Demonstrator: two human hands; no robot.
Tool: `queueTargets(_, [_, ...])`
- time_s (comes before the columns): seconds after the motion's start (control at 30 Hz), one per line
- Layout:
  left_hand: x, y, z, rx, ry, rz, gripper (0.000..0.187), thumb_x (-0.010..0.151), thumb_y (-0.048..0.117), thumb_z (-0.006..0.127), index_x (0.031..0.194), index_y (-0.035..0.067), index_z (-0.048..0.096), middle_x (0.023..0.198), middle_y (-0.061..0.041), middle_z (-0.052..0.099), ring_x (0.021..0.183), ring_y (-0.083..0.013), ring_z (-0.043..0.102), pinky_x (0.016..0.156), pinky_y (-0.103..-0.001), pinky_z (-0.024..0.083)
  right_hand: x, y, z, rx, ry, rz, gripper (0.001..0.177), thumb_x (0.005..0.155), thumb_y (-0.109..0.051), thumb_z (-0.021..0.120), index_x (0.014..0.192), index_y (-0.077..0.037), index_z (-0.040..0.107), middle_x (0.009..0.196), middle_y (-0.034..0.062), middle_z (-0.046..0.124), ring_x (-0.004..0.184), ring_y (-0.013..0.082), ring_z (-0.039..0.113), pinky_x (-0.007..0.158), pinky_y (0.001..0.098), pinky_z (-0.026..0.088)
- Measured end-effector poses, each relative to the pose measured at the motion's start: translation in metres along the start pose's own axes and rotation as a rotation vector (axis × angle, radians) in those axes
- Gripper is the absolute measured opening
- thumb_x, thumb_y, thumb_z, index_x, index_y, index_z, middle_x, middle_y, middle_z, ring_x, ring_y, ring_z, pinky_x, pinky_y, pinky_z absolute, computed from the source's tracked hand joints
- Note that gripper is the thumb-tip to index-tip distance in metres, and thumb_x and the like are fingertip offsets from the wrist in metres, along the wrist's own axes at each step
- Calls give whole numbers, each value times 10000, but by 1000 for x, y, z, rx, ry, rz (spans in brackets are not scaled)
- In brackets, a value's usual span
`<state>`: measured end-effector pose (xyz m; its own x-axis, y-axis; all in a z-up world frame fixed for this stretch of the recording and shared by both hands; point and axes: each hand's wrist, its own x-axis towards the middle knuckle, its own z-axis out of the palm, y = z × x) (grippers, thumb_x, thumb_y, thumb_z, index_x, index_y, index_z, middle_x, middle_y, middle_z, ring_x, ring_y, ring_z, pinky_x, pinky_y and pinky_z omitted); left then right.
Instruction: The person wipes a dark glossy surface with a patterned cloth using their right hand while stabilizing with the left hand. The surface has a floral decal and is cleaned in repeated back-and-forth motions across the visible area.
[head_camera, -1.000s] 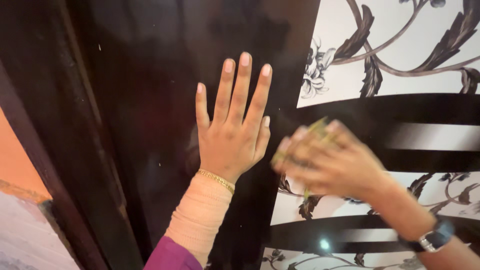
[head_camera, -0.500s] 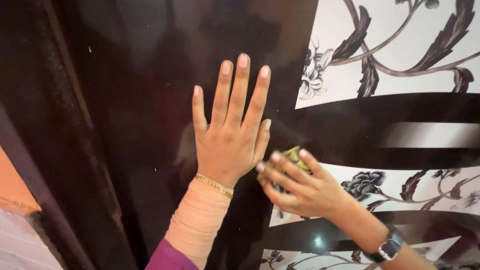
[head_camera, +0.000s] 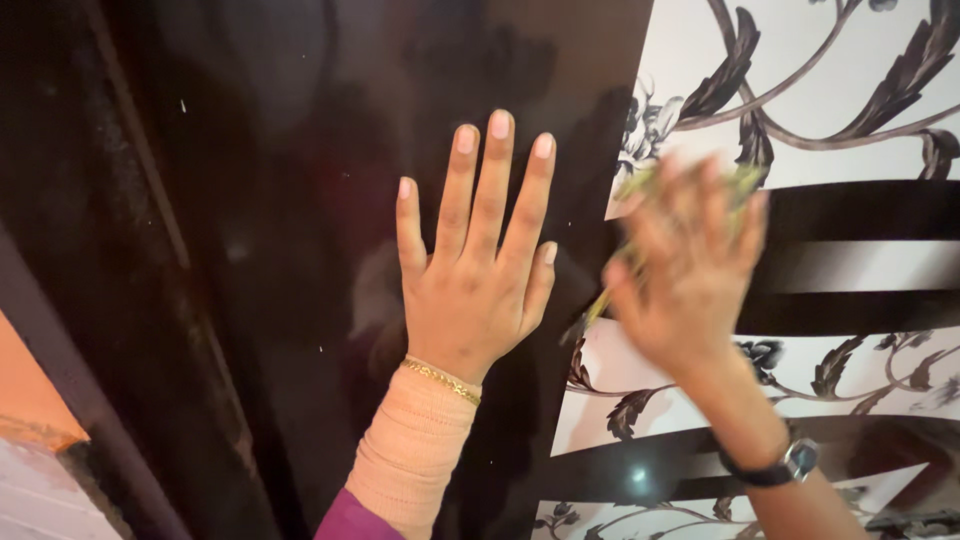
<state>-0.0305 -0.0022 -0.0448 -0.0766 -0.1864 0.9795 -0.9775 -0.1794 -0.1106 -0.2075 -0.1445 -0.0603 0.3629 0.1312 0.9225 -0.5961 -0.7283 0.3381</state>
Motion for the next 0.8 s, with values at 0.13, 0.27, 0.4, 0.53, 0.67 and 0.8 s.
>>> queueTargets(0.13, [-1,-1,1,-6,5,5,616,1078,353,540,1656,201,389,1705,-104,327,1590,-262,286,1273,-553,104,-43,-27,1,-59,-103,-521,243,970,-389,625,1193,-294,615,1511,51,553,1482,301,397,1242,602,121])
queueTargets(0.27, [-1,-2,-1,-21,-4,7,619,1081,361,545,1657,198,387,1708,-104,325,1593,-264,287,1279,-558,105,-33,2,-12,-90,-130,-742,246,1014,-355,648,1253,-311,609,1475,23,546,1484,267,383,1289,593,134])
queueTargets(0.4, [-1,-3,-2,-22,4,12,627,1073,362,549,1656,195,388,1707,-106,323,1593,-267,286,1279,-557,106,20,37,-23,-100,-83,-173,469,1065,-260,561,1501,-88,550,1685,240,398,1587,452,295,1245,611,107])
queueTargets(0.53, [-1,-4,-1,-52,22,12,634,1069,388,543,1652,194,388,1704,-109,322,1590,-265,286,1273,-561,101,32,12,-12,5,13,105,477,993,-217,573,1443,-62,531,1661,229,354,1542,475,271,1233,664,115])
queueTargets(0.67, [-3,-7,-2,-87,28,20,651,1073,450,532,1654,197,379,1705,-122,313,1591,-279,280,1265,-563,93,-12,-33,5,-65,-89,-378,288,918,-263,627,1164,-112,634,1448,162,558,1404,370,481,1165,670,282])
queueTargets(0.8, [-3,-8,-3,-71,-10,31,667,1066,489,518,1657,218,367,1714,-116,309,1600,-277,277,1279,-561,87,-42,-46,3,28,-159,-813,149,998,-327,609,1147,-334,626,1368,-27,614,1308,191,564,1147,540,341])
